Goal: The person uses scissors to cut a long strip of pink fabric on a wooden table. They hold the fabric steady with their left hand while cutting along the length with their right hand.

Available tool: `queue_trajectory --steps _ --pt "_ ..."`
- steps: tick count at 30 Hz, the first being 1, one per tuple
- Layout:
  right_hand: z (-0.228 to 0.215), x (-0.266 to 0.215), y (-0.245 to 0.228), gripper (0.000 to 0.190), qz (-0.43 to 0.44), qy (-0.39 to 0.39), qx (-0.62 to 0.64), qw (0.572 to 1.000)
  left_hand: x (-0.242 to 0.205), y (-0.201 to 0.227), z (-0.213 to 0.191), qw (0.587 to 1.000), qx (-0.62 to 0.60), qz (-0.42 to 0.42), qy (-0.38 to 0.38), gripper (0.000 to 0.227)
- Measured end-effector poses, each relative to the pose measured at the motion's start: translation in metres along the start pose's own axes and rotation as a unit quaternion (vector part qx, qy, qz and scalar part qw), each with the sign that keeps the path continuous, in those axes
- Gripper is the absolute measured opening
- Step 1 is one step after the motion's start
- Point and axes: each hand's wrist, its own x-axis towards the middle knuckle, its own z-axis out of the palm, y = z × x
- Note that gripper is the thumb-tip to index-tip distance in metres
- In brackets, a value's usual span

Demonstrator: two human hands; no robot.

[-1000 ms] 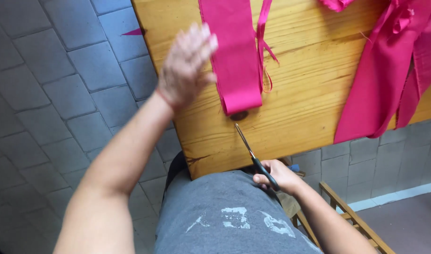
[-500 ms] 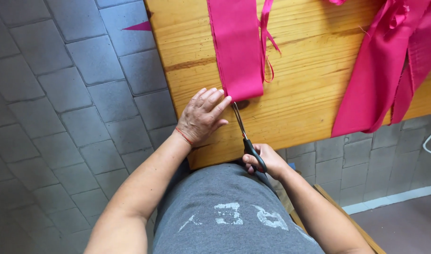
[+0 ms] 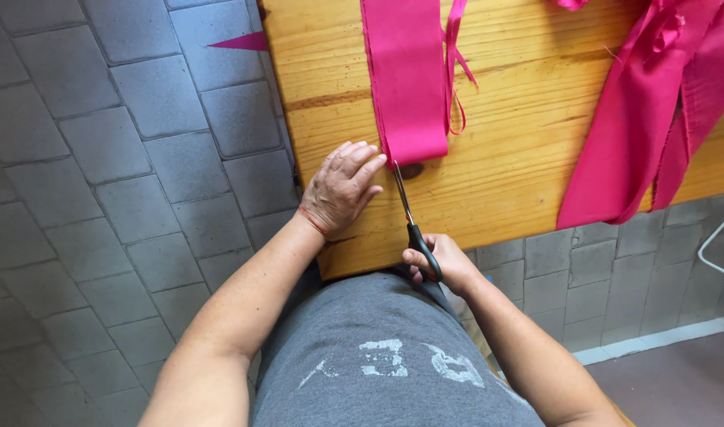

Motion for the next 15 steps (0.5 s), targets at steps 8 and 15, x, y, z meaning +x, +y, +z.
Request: queue_trajectory --steps 8,15 --pt "0.002 -0.016 -0.017 0.045 0.015 0.013 -0.048 0.999 0.007 -0.006 -0.009 0.998 -0.053 -0.027 -0.001 0.048" --pt "0.001 -0.041 -0.026 0.042 0.034 0.069 -0.103 0.992 0.024 -0.034 -0.030 0.999 -0.009 -0.038 -0.002 0.048"
